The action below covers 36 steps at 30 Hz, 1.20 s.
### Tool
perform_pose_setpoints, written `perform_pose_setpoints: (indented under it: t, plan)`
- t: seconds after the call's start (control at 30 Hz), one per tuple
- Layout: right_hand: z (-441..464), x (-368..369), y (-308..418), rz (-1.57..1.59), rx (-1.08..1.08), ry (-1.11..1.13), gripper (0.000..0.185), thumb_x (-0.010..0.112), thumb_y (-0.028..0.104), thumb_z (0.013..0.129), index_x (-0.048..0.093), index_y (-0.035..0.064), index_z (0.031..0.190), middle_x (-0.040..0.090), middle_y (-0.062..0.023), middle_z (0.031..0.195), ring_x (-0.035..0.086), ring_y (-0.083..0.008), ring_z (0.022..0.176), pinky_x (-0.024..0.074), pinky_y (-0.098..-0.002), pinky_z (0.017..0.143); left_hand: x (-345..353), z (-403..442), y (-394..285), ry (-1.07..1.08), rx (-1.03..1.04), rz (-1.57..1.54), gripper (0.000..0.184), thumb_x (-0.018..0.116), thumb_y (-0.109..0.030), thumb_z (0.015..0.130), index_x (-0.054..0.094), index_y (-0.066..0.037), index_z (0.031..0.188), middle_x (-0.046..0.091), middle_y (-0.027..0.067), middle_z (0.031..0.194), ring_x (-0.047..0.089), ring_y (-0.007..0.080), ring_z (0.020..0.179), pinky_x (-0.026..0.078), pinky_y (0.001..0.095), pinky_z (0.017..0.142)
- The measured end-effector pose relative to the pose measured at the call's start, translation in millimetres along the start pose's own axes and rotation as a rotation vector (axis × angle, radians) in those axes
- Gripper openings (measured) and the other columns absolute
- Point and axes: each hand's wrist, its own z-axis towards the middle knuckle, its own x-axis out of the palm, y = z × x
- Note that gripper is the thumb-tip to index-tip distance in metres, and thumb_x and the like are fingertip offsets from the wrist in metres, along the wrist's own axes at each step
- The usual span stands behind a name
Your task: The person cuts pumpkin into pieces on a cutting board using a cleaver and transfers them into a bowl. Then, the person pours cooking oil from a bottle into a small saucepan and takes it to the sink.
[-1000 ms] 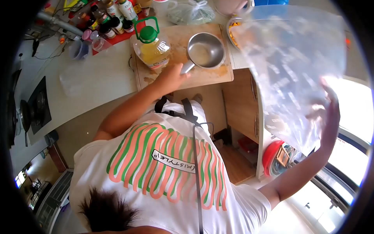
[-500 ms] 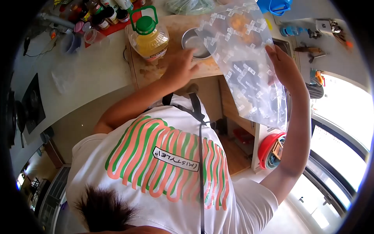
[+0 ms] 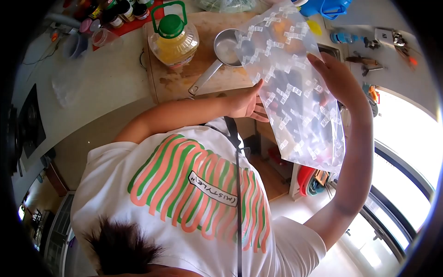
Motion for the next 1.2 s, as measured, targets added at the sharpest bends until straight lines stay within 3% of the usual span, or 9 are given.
perform_pose_setpoints:
  t: [0.3, 0.43, 0.57, 0.63, 0.77, 0.83, 1.0, 1.07, 1.2]
  plan:
    - [26, -7, 11, -0.060, -0.044, 0.179, 0.077, 0.060, 0.057, 0.090, 0.040, 0.0064, 0.144, 0.067, -0.0195, 0.107, 0.067, -0.0249, 0.090, 0.0533, -0.0400, 0.075, 4, 5, 12, 0.039, -0.001, -0.116, 0.085, 0.027, -0.078, 0.089, 0.027, -0.018, 0.149, 0.045, 0.0137, 0.144, 0.048, 0.0341, 0.130, 0.048, 0.0498, 0.102]
    - [11, -36, 16, 0.080, -0.029, 0.254, 0.083, 0.064, 0.053, 0.088, 0.026, 0.0168, 0.152, 0.040, -0.0187, 0.150, 0.053, -0.0335, 0.127, 0.0463, -0.0497, 0.102, 11, 5, 9, 0.019, -0.001, -0.132, 0.083, 0.027, -0.077, 0.089, 0.029, -0.018, 0.148, 0.048, 0.0130, 0.141, 0.050, 0.0331, 0.129, 0.047, 0.0511, 0.103]
    - [-5, -65, -18, 0.367, -0.015, 0.256, 0.079, 0.062, 0.058, 0.086, 0.030, 0.0270, 0.151, 0.036, -0.0158, 0.152, 0.041, -0.0341, 0.137, 0.0442, -0.0551, 0.103, 11, 5, 5, 0.060, 0.002, -0.172, 0.080, 0.026, -0.075, 0.091, 0.031, -0.017, 0.147, 0.049, 0.0123, 0.141, 0.051, 0.0335, 0.128, 0.045, 0.0530, 0.105]
    - [-26, -75, -37, 0.175, -0.170, 0.211, 0.080, 0.043, 0.069, 0.091, 0.030, 0.0200, 0.152, 0.049, -0.0139, 0.144, 0.059, -0.0333, 0.120, 0.0412, -0.0502, 0.108, 11, 4, 3, 0.063, 0.003, -0.188, 0.080, 0.026, -0.074, 0.092, 0.032, -0.016, 0.146, 0.050, 0.0121, 0.141, 0.051, 0.0340, 0.127, 0.044, 0.0536, 0.105]
    - [-85, -64, -70, 0.356, -0.016, 0.015, 0.085, 0.035, 0.077, 0.088, 0.031, 0.0203, 0.152, 0.050, -0.0097, 0.144, 0.056, -0.0318, 0.124, 0.0283, -0.0540, 0.115, 15, 4, 1, 0.069, 0.012, -0.222, 0.079, 0.024, -0.073, 0.092, 0.035, -0.016, 0.145, 0.051, 0.0124, 0.140, 0.051, 0.0348, 0.127, 0.044, 0.0544, 0.105]
    - [-108, -49, -85, 0.616, -0.055, -0.002, 0.094, 0.019, 0.084, 0.084, 0.027, 0.0202, 0.153, 0.025, -0.0086, 0.159, 0.023, -0.0303, 0.147, 0.0235, -0.0539, 0.117, 17, 3, -3, 0.076, 0.016, -0.212, 0.081, 0.022, -0.074, 0.092, 0.033, -0.015, 0.146, 0.050, 0.0122, 0.141, 0.050, 0.0340, 0.128, 0.043, 0.0531, 0.106]
    - [-168, 4, -67, 1.293, -0.056, -0.350, 0.125, 0.046, 0.092, 0.068, 0.015, 0.0062, 0.154, 0.024, -0.0191, 0.157, 0.026, -0.0331, 0.145, 0.0201, -0.0521, 0.118, 22, 2, -11, 0.104, 0.032, -0.175, 0.085, 0.018, -0.075, 0.091, 0.029, -0.014, 0.149, 0.047, 0.0128, 0.145, 0.048, 0.0320, 0.132, 0.042, 0.0494, 0.108]
    - [-173, 32, -60, 1.115, 0.075, -0.589, 0.125, 0.058, 0.084, 0.068, 0.014, 0.0051, 0.154, 0.028, -0.0230, 0.154, 0.030, -0.0355, 0.143, 0.0220, -0.0515, 0.118, 26, 2, -16, 0.110, 0.067, -0.180, 0.084, 0.017, -0.074, 0.091, 0.028, -0.014, 0.149, 0.047, 0.0134, 0.145, 0.048, 0.0322, 0.132, 0.041, 0.0496, 0.108]
    - [-176, 75, -38, 0.775, -0.093, -0.605, 0.101, 0.079, 0.038, 0.078, 0.017, 0.0076, 0.153, 0.040, -0.0215, 0.148, 0.038, -0.0364, 0.139, 0.0305, -0.0524, 0.114, 34, 1, -24, 0.118, 0.110, -0.215, 0.083, 0.016, -0.073, 0.092, 0.027, -0.014, 0.149, 0.047, 0.0141, 0.144, 0.048, 0.0333, 0.131, 0.040, 0.0498, 0.109]
